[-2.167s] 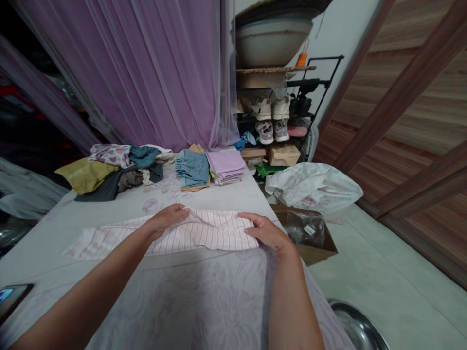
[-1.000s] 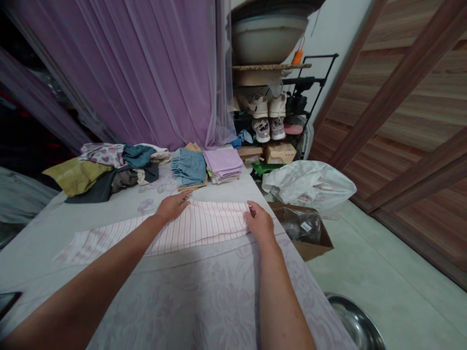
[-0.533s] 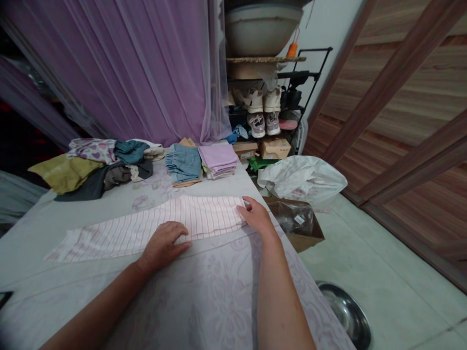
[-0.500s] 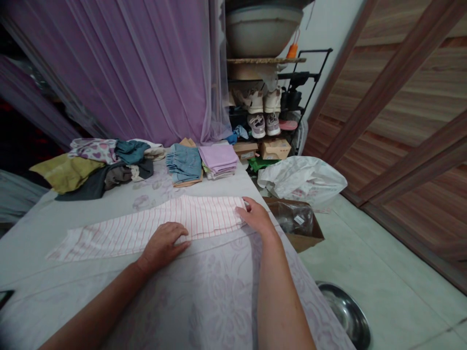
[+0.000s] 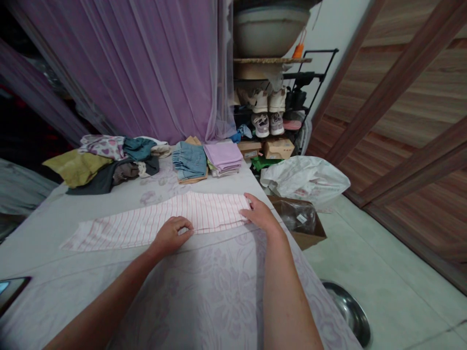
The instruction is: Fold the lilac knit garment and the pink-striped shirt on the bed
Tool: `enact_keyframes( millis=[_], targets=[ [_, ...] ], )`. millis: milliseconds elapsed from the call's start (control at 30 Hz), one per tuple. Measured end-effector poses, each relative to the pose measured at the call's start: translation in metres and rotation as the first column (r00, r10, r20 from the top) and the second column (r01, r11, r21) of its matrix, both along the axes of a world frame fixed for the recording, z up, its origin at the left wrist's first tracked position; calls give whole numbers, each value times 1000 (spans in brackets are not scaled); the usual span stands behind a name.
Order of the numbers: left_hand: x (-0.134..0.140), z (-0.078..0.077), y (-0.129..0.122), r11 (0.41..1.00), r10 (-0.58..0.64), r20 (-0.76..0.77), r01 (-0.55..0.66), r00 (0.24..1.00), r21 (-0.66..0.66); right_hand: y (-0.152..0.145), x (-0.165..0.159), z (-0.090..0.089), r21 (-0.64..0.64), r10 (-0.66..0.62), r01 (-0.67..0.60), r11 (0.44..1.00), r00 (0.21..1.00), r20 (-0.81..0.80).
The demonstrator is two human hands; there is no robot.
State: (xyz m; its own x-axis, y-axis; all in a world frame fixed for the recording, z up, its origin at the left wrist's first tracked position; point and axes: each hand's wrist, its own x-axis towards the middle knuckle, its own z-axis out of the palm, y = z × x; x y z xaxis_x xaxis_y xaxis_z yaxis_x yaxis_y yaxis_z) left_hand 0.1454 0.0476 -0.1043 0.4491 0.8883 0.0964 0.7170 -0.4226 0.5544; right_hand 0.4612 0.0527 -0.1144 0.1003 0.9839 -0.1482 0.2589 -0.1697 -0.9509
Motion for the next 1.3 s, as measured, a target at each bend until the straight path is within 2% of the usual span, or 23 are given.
enact_keyframes(
  millis=[133, 333, 400, 467, 567, 667, 733, 767, 833, 900, 967, 1067, 1200, 1300],
  targets=[
    [-6, 3, -2, 1000, 20, 60, -20, 998, -5, 0, 1, -2, 10, 1, -2, 1000, 1000, 17],
    [-10, 0, -9, 998, 13, -1, -13, 1000, 59, 2, 1, -6, 5, 6, -7, 1000, 999, 38],
    [-7, -3, -10, 996, 38, -30, -36, 999, 84, 2, 3, -7, 12, 2, -3, 1000, 991, 137],
    [-5, -6, -11, 993, 60, -60, -54, 996, 101, 1, 5, -5, 28, -7, -2, 1000, 948, 318],
    [-3, -9, -13, 992, 71, -93, -60, 993, 115, 1, 4, 8, 166, -109, 19, 986, 825, 554],
    [-3, -10, -14, 990, 71, -102, -57, 992, 130, 2, -16, 28, 433, -301, 27, 901, 758, 578],
    [-3, -10, -14, 989, 69, -97, -55, 993, 139, 3, -39, 35, 536, -313, -55, 843, 760, 570],
    [-3, -10, -15, 988, 68, -94, -54, 993, 144, 3, -52, 36, 539, -257, -141, 831, 761, 596],
    [-3, -10, -15, 987, 67, -88, -53, 994, 152, 1, -76, 29, 475, -119, -319, 820, 718, 686],
    [-3, -10, -16, 986, 69, -77, -57, 995, 157, -1, -92, 15, 364, -29, -418, 832, 623, 781],
    [-3, -10, -17, 986, 71, -55, -62, 996, 156, -4, -98, -1, 258, 8, -424, 868, 533, 846],
    [-2, -13, -18, 986, 70, 13, -71, 997, 150, -5, -96, -19, 184, 14, -387, 903, 455, 890],
    [-12, -19, -19, 985, 73, 127, -91, 989, 148, -2, -93, -29, 208, -30, -385, 899, 420, 907],
    [-40, -21, -20, 977, 110, 128, -130, 986, 167, -2, -93, -32, 273, -105, -379, 884, 408, 907]
  ],
)
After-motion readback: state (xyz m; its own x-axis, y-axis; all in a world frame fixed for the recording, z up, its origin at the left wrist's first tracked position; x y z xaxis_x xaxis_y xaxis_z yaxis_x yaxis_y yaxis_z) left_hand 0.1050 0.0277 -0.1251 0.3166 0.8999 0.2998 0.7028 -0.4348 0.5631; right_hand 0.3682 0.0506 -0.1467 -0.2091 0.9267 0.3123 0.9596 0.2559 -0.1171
